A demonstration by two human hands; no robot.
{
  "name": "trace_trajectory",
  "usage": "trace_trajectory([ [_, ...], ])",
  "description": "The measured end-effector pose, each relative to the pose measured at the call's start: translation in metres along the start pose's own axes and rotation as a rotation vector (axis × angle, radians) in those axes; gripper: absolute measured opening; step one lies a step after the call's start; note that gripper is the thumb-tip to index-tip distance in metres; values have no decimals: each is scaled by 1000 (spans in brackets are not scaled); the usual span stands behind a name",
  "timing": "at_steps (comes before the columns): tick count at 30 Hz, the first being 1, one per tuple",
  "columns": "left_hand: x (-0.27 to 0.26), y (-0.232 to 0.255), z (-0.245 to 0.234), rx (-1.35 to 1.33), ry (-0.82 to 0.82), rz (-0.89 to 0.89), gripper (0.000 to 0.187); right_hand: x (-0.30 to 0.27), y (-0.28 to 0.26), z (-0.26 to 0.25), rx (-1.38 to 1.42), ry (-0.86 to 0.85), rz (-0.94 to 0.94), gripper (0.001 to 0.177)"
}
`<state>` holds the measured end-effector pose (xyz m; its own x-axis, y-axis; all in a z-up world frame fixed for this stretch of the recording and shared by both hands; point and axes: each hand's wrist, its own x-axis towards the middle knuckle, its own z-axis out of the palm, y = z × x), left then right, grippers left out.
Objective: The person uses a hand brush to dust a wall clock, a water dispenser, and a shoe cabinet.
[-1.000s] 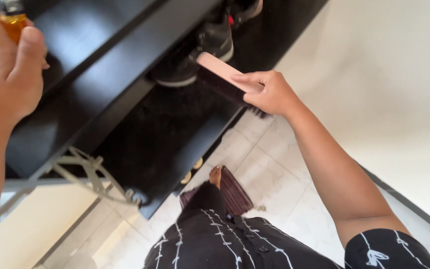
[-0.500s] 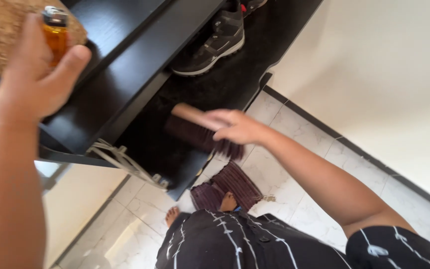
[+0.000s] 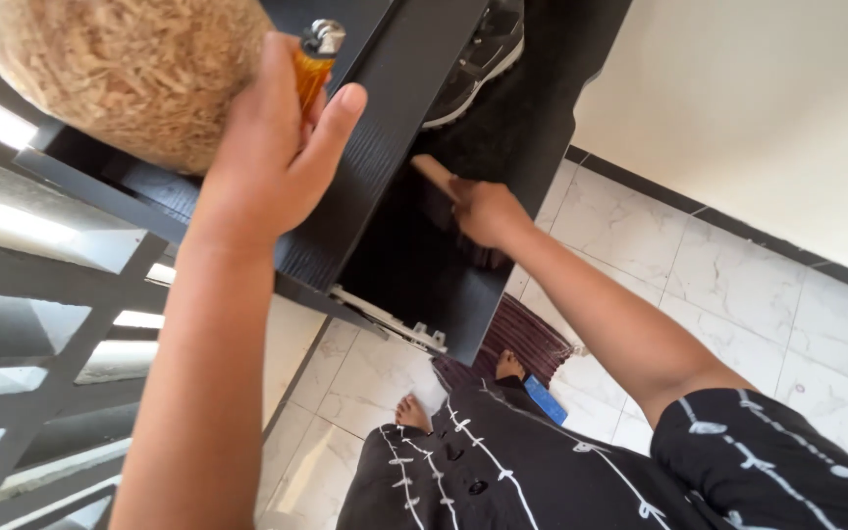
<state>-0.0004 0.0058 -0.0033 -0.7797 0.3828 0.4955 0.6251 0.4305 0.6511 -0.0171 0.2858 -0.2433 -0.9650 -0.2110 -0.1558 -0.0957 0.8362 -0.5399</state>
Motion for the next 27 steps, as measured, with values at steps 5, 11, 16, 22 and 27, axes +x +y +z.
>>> trace_trajectory([
  [5, 4, 4, 3, 16, 11, 52, 45, -17, -64, 21, 434, -336, -8, 48],
  [11, 3, 2, 5, 15, 28, 105, 45, 47, -23, 63, 228, -140, 121, 33],
  [16, 5, 7, 4, -11, -22, 72, 44, 60, 0, 33, 72, 273, 238, 37],
  [22, 2, 3, 2, 2, -46, 94, 44, 50, -28, 97, 519, 132, -32, 52],
  [27, 3, 15, -1, -7, -61, 80, 42, 50, -11, 51, 244, 178, 214, 43],
])
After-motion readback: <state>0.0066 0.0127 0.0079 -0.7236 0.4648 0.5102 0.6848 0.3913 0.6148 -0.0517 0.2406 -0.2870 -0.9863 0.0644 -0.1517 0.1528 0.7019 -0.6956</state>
